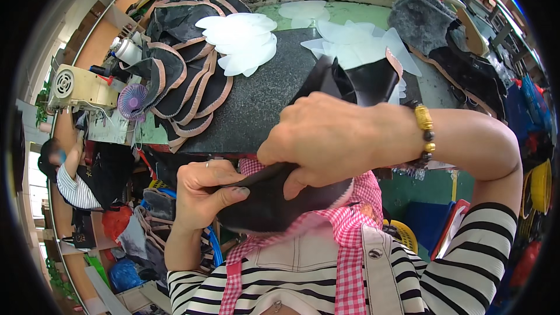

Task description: The person inserts white foam insoles and grey fuzzy lining into black slipper uppers. They repeatedly pick up the components, align the foam and lining, and press them into the slipper shell. The person handles the items one at a time, turning them over to fit the parts inside.

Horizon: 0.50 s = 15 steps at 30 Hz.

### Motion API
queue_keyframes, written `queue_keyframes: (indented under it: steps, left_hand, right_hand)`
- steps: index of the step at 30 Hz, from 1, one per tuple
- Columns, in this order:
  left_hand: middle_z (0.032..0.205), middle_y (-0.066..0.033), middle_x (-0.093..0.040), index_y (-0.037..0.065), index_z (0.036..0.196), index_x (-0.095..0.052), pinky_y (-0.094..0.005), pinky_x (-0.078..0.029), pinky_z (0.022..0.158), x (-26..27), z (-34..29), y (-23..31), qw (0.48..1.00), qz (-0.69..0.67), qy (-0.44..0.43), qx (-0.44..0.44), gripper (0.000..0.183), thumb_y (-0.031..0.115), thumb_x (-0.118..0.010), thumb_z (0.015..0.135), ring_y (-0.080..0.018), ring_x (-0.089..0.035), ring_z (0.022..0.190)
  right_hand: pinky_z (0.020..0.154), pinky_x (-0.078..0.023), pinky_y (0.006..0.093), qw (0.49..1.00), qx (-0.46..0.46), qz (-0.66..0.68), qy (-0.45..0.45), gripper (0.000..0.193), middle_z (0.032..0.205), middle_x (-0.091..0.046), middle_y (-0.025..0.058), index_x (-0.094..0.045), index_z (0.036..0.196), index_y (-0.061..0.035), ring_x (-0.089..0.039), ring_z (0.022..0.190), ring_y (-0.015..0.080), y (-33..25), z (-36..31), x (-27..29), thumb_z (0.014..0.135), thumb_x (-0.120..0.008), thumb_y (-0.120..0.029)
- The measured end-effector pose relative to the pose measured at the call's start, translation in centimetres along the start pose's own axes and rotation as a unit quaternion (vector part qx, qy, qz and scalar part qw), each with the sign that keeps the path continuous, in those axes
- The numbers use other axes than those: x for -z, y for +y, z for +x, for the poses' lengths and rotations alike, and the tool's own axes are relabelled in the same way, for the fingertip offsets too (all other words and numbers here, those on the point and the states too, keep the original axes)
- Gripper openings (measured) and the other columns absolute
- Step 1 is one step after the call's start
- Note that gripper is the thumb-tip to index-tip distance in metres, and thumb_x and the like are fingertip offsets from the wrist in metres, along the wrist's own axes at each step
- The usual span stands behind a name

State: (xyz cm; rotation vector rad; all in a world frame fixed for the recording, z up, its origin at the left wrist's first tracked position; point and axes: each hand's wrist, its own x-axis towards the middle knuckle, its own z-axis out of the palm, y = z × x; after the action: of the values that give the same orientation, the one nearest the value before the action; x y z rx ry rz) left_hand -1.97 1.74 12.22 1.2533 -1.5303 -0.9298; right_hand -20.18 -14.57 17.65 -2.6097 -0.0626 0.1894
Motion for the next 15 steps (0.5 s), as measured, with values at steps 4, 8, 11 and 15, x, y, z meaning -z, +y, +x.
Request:
queue_keyframes:
  steps: [4,8,11,15]
  left_hand:
    - [0.069,-0.0092,-0.065,-0.003,0.087,-0.073,-0.0241,-0.043,0.055,0.4,-1.2,-1.7,0.996,-0.087,-0.01,-0.006,0.022,-0.008,-0.074,0.065,-0.014,-0.06,0.061]
    - [0.074,-0.0102,-0.068,-0.003,0.088,-0.072,-0.0257,-0.047,0.059,1.7,-1.0,-2.2,0.994,-0.079,-0.068,0.008,0.024,-0.007,-0.075,0.065,-0.0152,-0.063,0.064]
    - [0.069,-0.0101,-0.065,-0.003,0.083,-0.071,-0.028,-0.044,0.056,1.8,0.7,0.2,0.995,0.053,-0.081,0.028,0.024,0.007,-0.082,0.064,-0.0168,-0.06,0.059]
    - [0.063,-0.0111,-0.06,0.0,0.074,-0.068,-0.0308,-0.04,0.052,-0.6,2.8,0.4,0.974,0.224,-0.038,0.007,0.02,0.009,-0.082,0.064,-0.021,-0.056,0.056]
  right_hand:
    - [0.051,-0.042,0.0417,1.0,-0.011,-0.009,-0.027,0.038,0.052,-0.053,0.0117,-0.057,0.075,-0.0046,-0.056,0.056,0.036,1.3,-0.8,1.0,0.075,-0.075,-0.037]
    - [0.062,-0.049,0.0432,0.997,-0.036,0.005,-0.069,0.029,0.067,-0.063,0.0164,-0.066,0.076,-0.0009,-0.064,0.072,0.0357,0.1,-0.4,1.1,0.075,-0.073,-0.029]
    - [0.061,-0.049,0.043,0.997,-0.027,-0.063,-0.037,0.031,0.068,-0.063,0.0187,-0.065,0.075,0.0014,-0.064,0.071,0.0362,-0.5,-0.1,0.4,0.075,-0.073,-0.029]
    - [0.062,-0.05,0.0432,0.993,-0.073,-0.079,-0.042,0.033,0.069,-0.063,0.0202,-0.064,0.078,0.0019,-0.065,0.072,0.036,-0.7,1.2,1.3,0.076,-0.073,-0.03]
